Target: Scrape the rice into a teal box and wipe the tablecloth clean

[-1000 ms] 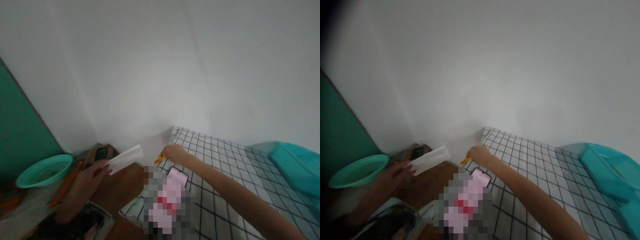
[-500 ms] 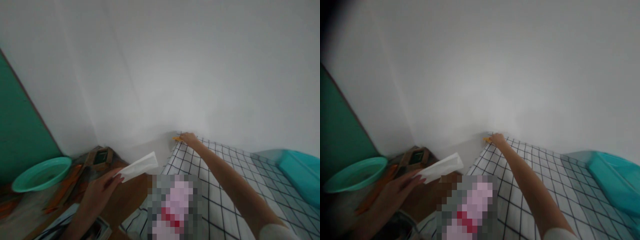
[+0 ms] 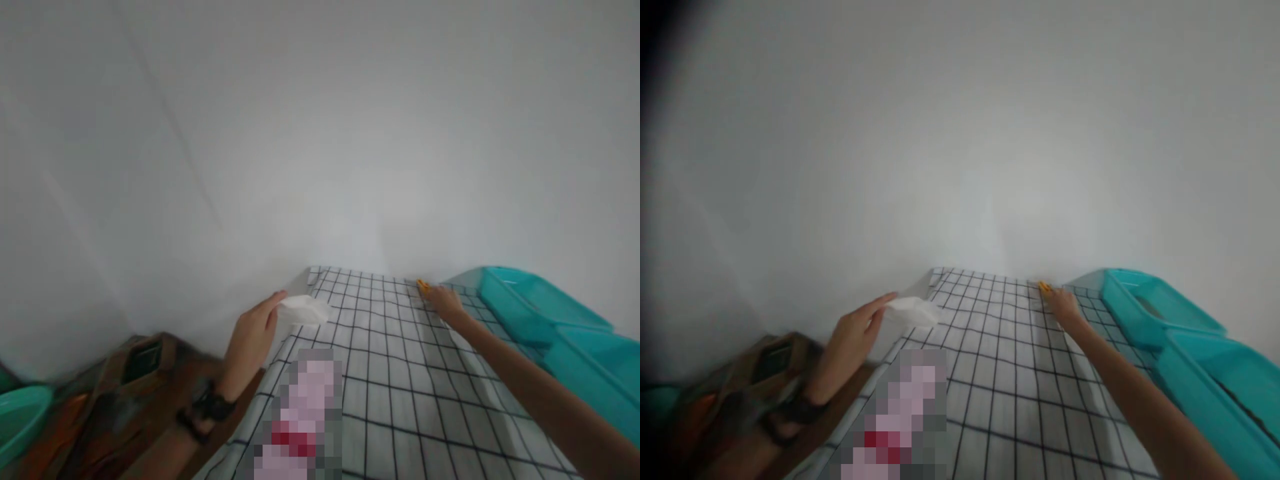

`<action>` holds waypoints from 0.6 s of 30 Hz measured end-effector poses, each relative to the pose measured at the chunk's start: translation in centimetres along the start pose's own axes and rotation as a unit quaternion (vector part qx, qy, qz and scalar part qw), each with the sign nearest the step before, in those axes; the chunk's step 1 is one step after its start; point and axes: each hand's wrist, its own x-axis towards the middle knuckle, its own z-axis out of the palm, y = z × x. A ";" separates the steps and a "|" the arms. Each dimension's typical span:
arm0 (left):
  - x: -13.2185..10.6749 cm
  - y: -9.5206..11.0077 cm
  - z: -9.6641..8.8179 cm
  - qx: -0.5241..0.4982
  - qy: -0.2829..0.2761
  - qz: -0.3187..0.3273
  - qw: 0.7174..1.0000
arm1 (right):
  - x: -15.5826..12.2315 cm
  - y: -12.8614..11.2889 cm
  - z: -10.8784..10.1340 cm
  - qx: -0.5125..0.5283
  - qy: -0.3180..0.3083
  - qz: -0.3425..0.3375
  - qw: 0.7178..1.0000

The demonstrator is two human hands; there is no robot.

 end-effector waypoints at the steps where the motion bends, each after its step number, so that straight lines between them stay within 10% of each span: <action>1: 1.3 0.6 1.3 -0.011 -0.003 0.024 1.000 | -0.8 1.9 0.3 -0.010 -0.015 0.025 1.000; 9: 6.8 5.4 6.0 -0.056 0.069 0.093 0.992 | -4.7 5.1 1.3 0.007 -0.031 -0.003 0.999; 18: 5.6 2.3 9.7 0.005 -0.168 0.118 0.979 | -13.8 0.1 1.0 0.112 0.015 -0.181 0.977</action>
